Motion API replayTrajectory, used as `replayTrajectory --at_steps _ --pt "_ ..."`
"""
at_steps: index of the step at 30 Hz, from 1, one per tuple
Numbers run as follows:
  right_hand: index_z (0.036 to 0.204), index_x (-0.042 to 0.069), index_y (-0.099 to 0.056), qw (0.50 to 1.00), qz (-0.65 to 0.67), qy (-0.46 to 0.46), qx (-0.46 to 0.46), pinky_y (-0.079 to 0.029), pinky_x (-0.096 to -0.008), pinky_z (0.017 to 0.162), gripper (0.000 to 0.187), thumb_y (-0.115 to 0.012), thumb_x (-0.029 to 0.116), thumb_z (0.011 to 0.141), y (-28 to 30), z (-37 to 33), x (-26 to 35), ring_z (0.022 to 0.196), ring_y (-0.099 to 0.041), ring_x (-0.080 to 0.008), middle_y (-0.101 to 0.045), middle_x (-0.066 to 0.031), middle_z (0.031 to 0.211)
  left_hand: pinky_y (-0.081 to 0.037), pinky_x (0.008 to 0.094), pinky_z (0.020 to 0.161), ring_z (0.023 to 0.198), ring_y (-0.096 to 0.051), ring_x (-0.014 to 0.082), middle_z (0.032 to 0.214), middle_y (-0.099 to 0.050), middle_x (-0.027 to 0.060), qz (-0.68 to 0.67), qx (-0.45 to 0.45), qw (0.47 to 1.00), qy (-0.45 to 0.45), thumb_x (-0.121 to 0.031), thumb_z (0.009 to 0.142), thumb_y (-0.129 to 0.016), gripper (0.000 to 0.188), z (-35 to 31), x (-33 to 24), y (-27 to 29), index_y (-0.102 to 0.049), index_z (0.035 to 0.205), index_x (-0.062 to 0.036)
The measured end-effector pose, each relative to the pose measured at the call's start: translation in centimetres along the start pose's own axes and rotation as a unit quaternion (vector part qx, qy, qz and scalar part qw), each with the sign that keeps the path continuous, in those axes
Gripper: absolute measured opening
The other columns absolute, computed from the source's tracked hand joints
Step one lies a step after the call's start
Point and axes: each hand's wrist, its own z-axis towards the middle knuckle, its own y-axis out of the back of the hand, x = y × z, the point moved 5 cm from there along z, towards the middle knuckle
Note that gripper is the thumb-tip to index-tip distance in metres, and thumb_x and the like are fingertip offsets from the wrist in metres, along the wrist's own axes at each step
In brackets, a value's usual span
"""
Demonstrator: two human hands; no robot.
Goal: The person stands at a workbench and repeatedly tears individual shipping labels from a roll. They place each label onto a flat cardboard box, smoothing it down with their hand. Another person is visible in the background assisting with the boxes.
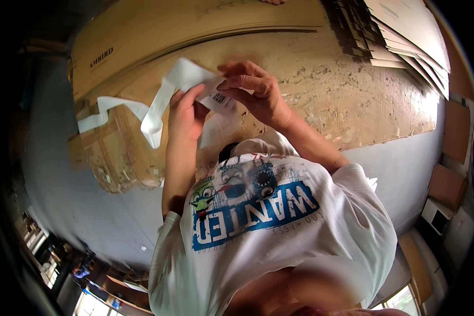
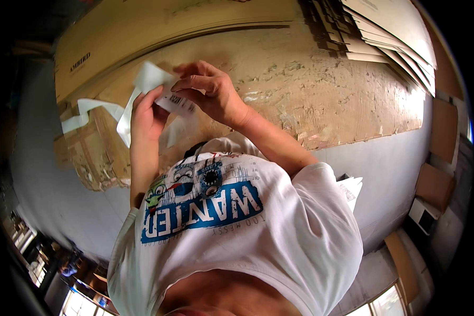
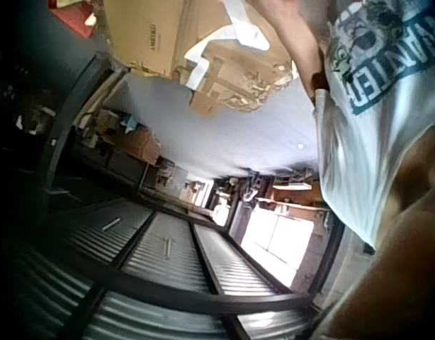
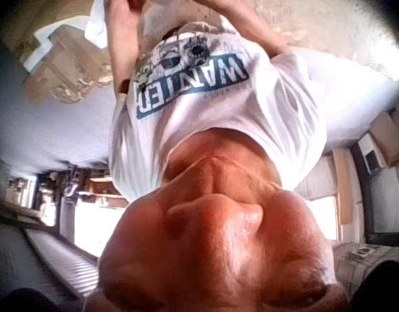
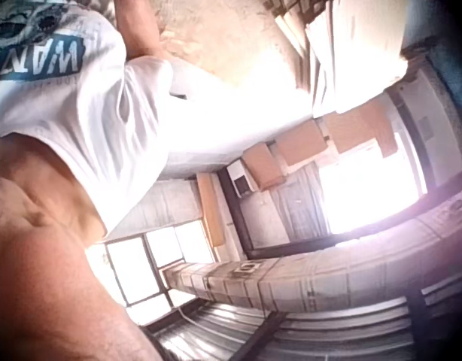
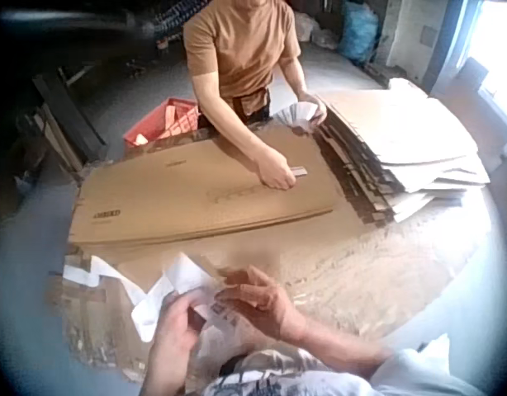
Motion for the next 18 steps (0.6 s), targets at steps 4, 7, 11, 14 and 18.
replayTrajectory --at_steps 4,7,11,14,18 --pt "0.089 0.002 -0.066 0.966 0.14 -0.072 -0.203 -0.05 -0.0256 0.069 0.008 -0.065 0.006 0.082 8.1 3.8 -2.6 0.079 -0.059 -0.0122 -0.063 -0.0018 0.088 -0.053 0.0358 0.071 0.085 -0.063 0.0235 0.096 -0.062 0.0115 0.03 -0.105 0.992 -0.06 -0.001 0.079 -0.061 0.024 1.9 -0.3 2.4 -0.057 0.102 0.0007" --pt "0.094 0.001 -0.063 0.929 -0.185 -0.15 -0.283 -0.052 -0.031 0.071 0.029 -0.07 0.026 0.08 17.2 6.8 -8.4 0.079 -0.062 -0.0162 -0.064 -0.0086 0.092 -0.053 0.0406 0.071 0.085 -0.063 0.0262 0.092 -0.062 0.0109 0.073 -0.141 0.986 -0.057 -0.007 0.077 -0.064 0.024 2.1 -0.8 2.1 -0.057 0.098 0.0024" --pt "0.098 0.0 -0.062 0.869 -0.396 -0.196 -0.222 -0.049 -0.0343 0.069 0.042 -0.07 0.034 0.076 22.6 10.7 -14.0 0.075 -0.064 -0.0225 -0.067 -0.0123 0.086 -0.053 0.0413 0.073 0.086 -0.062 0.0268 0.095 -0.06 0.0114 0.072 -0.136 0.987 -0.046 -0.007 0.075 -0.066 0.026 2.2 -0.3 0.9 -0.056 0.097 0.0017" --pt "0.09 -0.004 -0.062 0.846 -0.422 -0.249 -0.208 -0.049 -0.043 0.076 0.035 -0.067 0.027 0.073 23.1 12.6 -16.1 0.089 -0.061 -0.0376 -0.063 -0.0264 0.093 -0.052 0.0413 0.074 0.087 -0.061 0.0266 0.097 -0.06 0.0114 0.084 -0.134 0.987 -0.037 -0.007 0.075 -0.066 0.027 2.5 -0.2 1.1 -0.056 0.098 0.0011" --pt "0.075 -0.003 -0.063 0.843 -0.43 -0.212 -0.245 -0.049 -0.0433 0.068 0.023 -0.063 0.019 0.069 23.1 13.1 -17.3 0.075 -0.062 -0.04 -0.061 -0.0265 0.076 -0.052 0.041 0.076 0.09 -0.06 0.0263 0.097 -0.059 0.0111 0.08 -0.134 0.987 -0.043 -0.007 0.075 -0.067 0.028 2.3 -0.4 0.8 -0.055 0.099 0.0011"
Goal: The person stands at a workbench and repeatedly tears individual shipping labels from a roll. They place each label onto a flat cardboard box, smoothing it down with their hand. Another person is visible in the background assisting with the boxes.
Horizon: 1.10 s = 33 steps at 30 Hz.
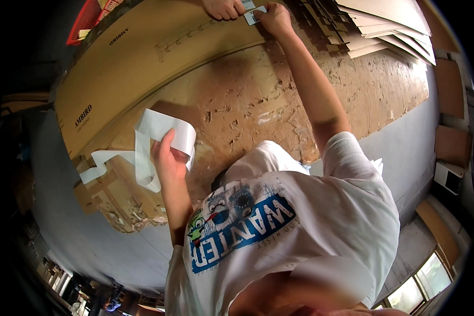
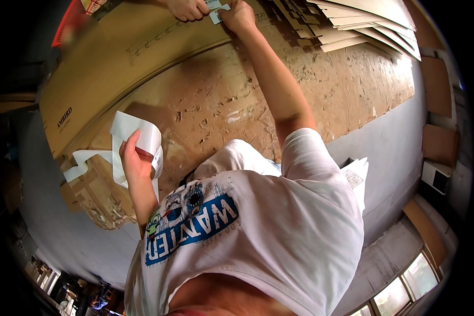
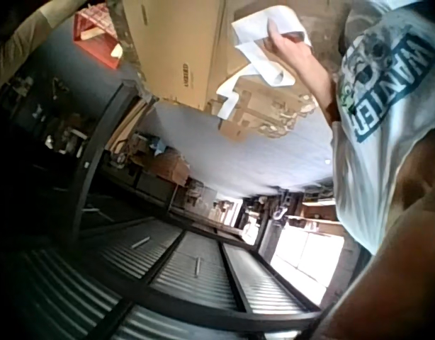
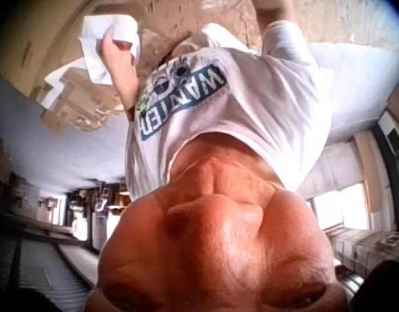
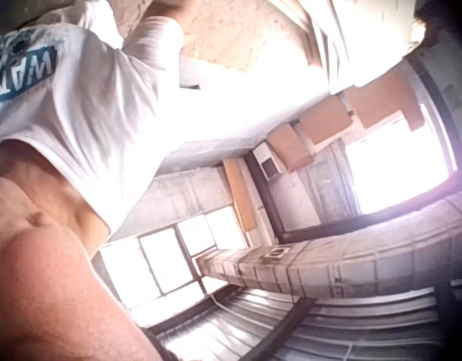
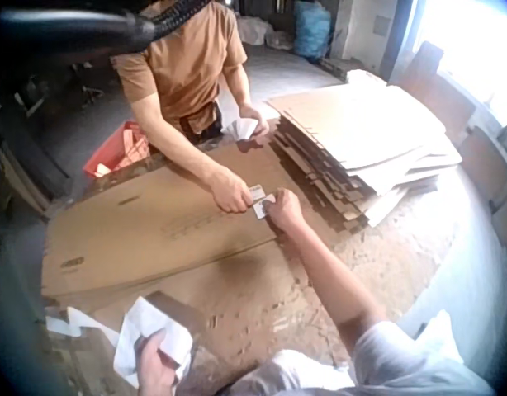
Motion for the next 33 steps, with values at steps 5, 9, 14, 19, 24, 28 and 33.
replayTrajectory --at_steps 5,9,14,19,24,28,33 --pt "0.074 -0.002 -0.064 0.995 0.06 -0.047 0.058 -0.048 -0.0436 0.063 0.019 -0.062 0.017 0.069 1.1 -1.0 2.3 0.069 -0.063 -0.0371 -0.062 -0.0244 0.071 -0.051 0.0404 0.077 0.09 -0.06 0.0262 0.098 -0.058 0.011 -0.001 -0.008 1.0 0.01 -0.007 0.076 -0.066 0.027 0.1 -0.1 0.3 -0.055 0.098 0.001" --pt "0.075 -0.001 -0.064 0.996 0.071 -0.044 0.037 -0.048 -0.0434 0.063 0.02 -0.063 0.017 0.068 0.3 -0.8 2.1 0.069 -0.064 -0.0353 -0.062 -0.024 0.072 -0.051 0.0407 0.077 0.09 -0.059 0.0263 0.098 -0.058 0.0111 -0.003 0.002 1.0 0.02 -0.007 0.076 -0.066 0.028 0.5 0.3 0.3 -0.054 0.1 0.0011" --pt "0.077 0.0 -0.064 0.997 0.046 -0.061 0.033 -0.049 -0.0429 0.065 0.021 -0.064 0.019 0.067 -0.4 -0.4 2.3 0.072 -0.064 -0.0352 -0.063 -0.0238 0.074 -0.051 0.0402 0.077 0.091 -0.059 0.026 0.099 -0.058 0.0111 0.01 -0.006 1.0 0.007 -0.007 0.076 -0.066 0.032 1.1 0.3 0.6 -0.054 0.104 0.0019" --pt "0.08 0.001 -0.064 0.992 0.065 -0.099 0.049 -0.05 -0.0427 0.068 0.023 -0.064 0.019 0.067 -0.3 -0.7 2.7 0.077 -0.064 -0.0357 -0.064 -0.0225 0.079 -0.051 0.0401 0.076 0.092 -0.059 0.0263 0.099 -0.058 0.0115 0.017 -0.004 1.0 0.009 -0.009 0.077 -0.065 0.032 1.4 0.7 0.7 -0.054 0.105 0.0025" --pt "0.085 0.002 -0.065 0.993 0.006 -0.103 0.051 -0.05 -0.0431 0.073 0.026 -0.065 0.021 0.068 -0.8 -0.4 2.4 0.085 -0.063 -0.0357 -0.065 -0.0219 0.086 -0.052 0.0405 0.076 0.092 -0.059 0.0265 0.099 -0.058 0.0121 0.017 0.006 1.0 0.019 -0.009 0.077 -0.065 0.03 1.4 1.1 0.7 -0.054 0.103 0.0026" --pt "0.089 0.002 -0.064 0.993 -0.028 -0.102 0.049 -0.049 -0.0431 0.075 0.027 -0.066 0.02 0.069 -1.0 -0.5 2.6 0.089 -0.063 -0.0351 -0.064 -0.022 0.09 -0.051 0.0396 0.076 0.092 -0.059 0.0262 0.1 -0.058 0.0124 0.02 -0.003 1.0 0.024 -0.01 0.077 -0.065 0.029 0.9 0.8 0.6 -0.055 0.102 0.0023" --pt "0.104 0.004 -0.056 0.983 -0.172 -0.059 0.012 -0.05 -0.0421 0.075 0.046 -0.066 0.04 0.077 -1.2 -1.2 2.7 0.086 -0.064 -0.033 -0.065 -0.0168 0.096 -0.051 0.0398 0.076 0.092 -0.059 0.0259 0.102 -0.059 0.0121 -0.007 0.008 1.0 -0.021 -0.009 0.078 -0.065 0.031 0.0 -0.4 1.9 -0.056 0.105 0.0023"
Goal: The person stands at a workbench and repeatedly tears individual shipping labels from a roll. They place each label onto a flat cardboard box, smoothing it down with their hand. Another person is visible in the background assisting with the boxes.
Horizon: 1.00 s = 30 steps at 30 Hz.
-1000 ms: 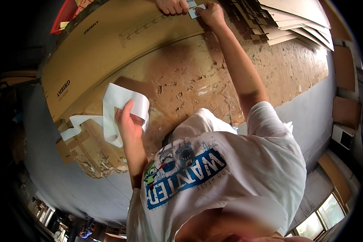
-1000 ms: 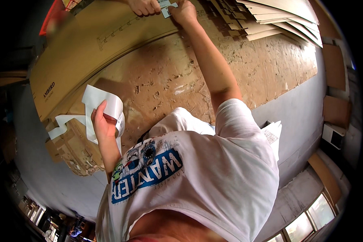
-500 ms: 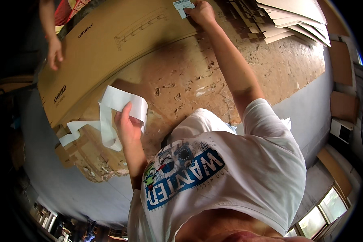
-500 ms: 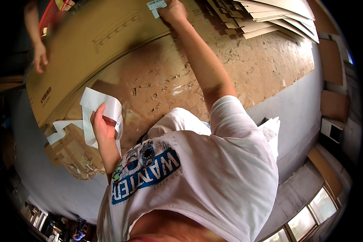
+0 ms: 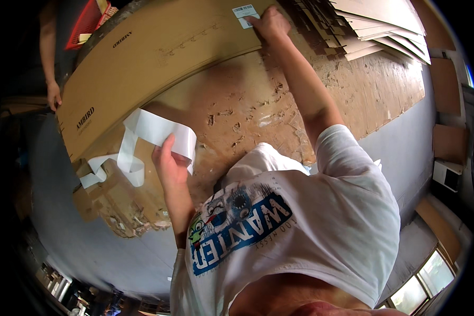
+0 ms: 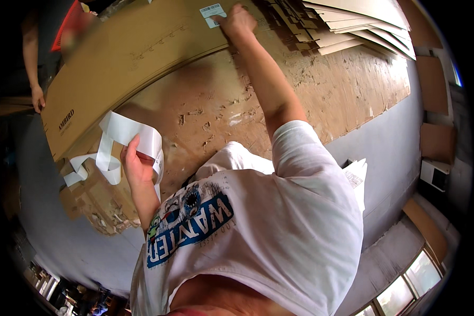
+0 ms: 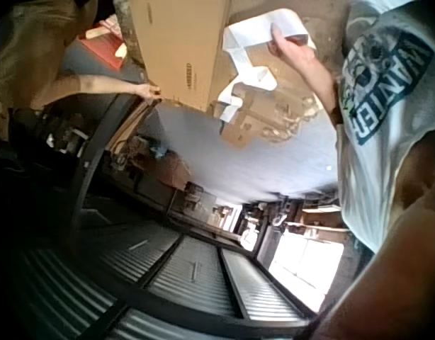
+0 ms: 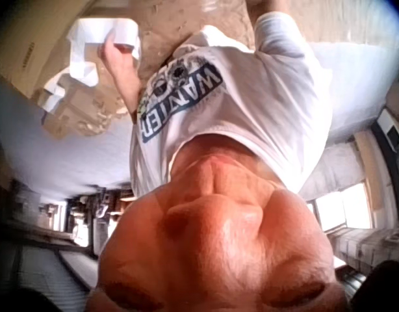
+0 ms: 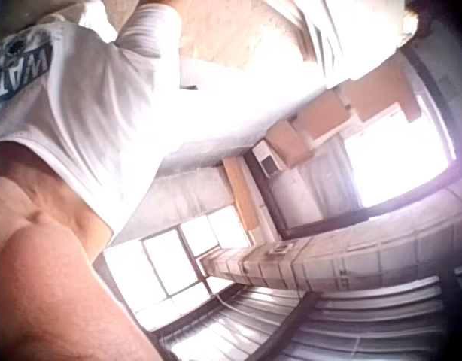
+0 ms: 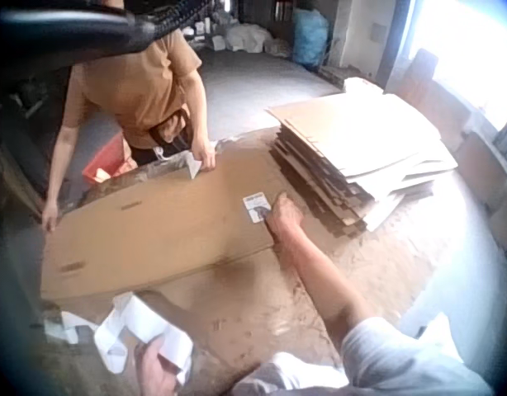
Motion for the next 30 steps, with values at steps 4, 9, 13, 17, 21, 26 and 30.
replayTrajectory --at_steps 4,9,13,17,21,26,30 --pt "0.102 0.005 -0.055 0.998 -0.04 0.016 -0.037 -0.05 -0.0441 0.075 0.037 -0.058 0.036 0.083 -1.2 1.8 -2.6 0.089 -0.063 -0.033 -0.064 -0.0164 0.102 -0.05 0.0396 0.08 0.093 -0.06 0.0255 0.103 -0.059 0.0118 -0.012 0.024 0.999 -0.025 -0.008 0.079 -0.063 0.033 -1.9 -0.9 1.2 -0.055 0.11 0.0027" --pt "0.088 0.003 -0.058 0.979 0.142 0.143 -0.013 -0.049 -0.0404 0.069 0.031 -0.056 0.035 0.088 0.5 -6.0 3.4 0.077 -0.064 -0.0262 -0.066 -0.0126 0.085 -0.05 0.0406 0.082 0.093 -0.061 0.0264 0.103 -0.06 0.0122 -0.103 0.066 0.992 -0.032 -0.006 0.081 -0.059 0.031 -3.1 -0.6 4.2 -0.054 0.11 0.004" --pt "0.109 -0.003 -0.053 0.683 0.528 0.143 0.484 -0.049 -0.0296 0.073 0.048 -0.061 0.039 0.087 2.2 -25.8 10.6 0.082 -0.059 -0.0152 -0.064 -0.0095 0.09 -0.051 0.0378 0.079 0.09 -0.062 0.0246 0.1 -0.063 0.0115 -0.134 0.09 0.987 0.0 -0.009 0.083 -0.06 0.027 -3.4 -1.2 4.8 -0.055 0.107 0.0022" --pt "0.125 -0.004 -0.041 0.583 0.576 0.21 0.533 -0.047 -0.0278 0.079 0.049 -0.064 0.017 0.086 6.5 -35.5 13.1 0.085 -0.058 -0.0139 -0.063 -0.0104 0.094 -0.051 0.037 0.08 0.092 -0.062 0.0241 0.103 -0.062 0.0106 -0.139 0.103 0.984 -0.048 -0.011 0.083 -0.059 0.028 -4.5 -3.4 6.2 -0.054 0.109 0.0008" --pt "0.132 0.004 -0.037 0.624 0.544 0.222 0.515 -0.048 -0.0265 0.078 0.057 -0.065 0.002 0.082 7.7 -36.2 12.5 0.084 -0.058 -0.0139 -0.059 -0.0062 0.087 -0.05 0.033 0.076 0.092 -0.063 0.0221 0.102 -0.063 0.0096 -0.167 0.109 0.977 -0.08 -0.018 0.086 -0.059 0.028 -6.6 -5.0 6.6 -0.055 0.108 -0.0008" --pt "0.129 0.006 -0.045 0.668 0.468 0.286 0.503 -0.048 -0.0239 0.074 0.055 -0.063 -0.007 0.079 11.0 -35.9 12.9 0.078 -0.057 -0.0101 -0.057 -0.0025 0.079 -0.049 0.0326 0.077 0.087 -0.062 0.018 0.098 -0.063 0.0083 -0.085 0.139 0.986 -0.024 -0.02 0.085 -0.059 0.029 -8.5 -3.1 6.2 -0.057 0.107 -0.0004" --pt "0.122 0.007 -0.054 0.696 0.453 0.297 0.472 -0.048 -0.0228 0.07 0.047 -0.066 -0.004 0.077 11.5 -35.5 12.4 0.074 -0.056 -0.0085 -0.058 -0.0015 0.078 -0.05 0.0312 0.073 0.083 -0.062 0.0186 0.091 -0.064 0.0104 -0.116 0.141 0.983 -0.007 -0.01 0.081 -0.059 0.023 -8.4 -2.3 5.2 -0.06 0.1 0.0034"
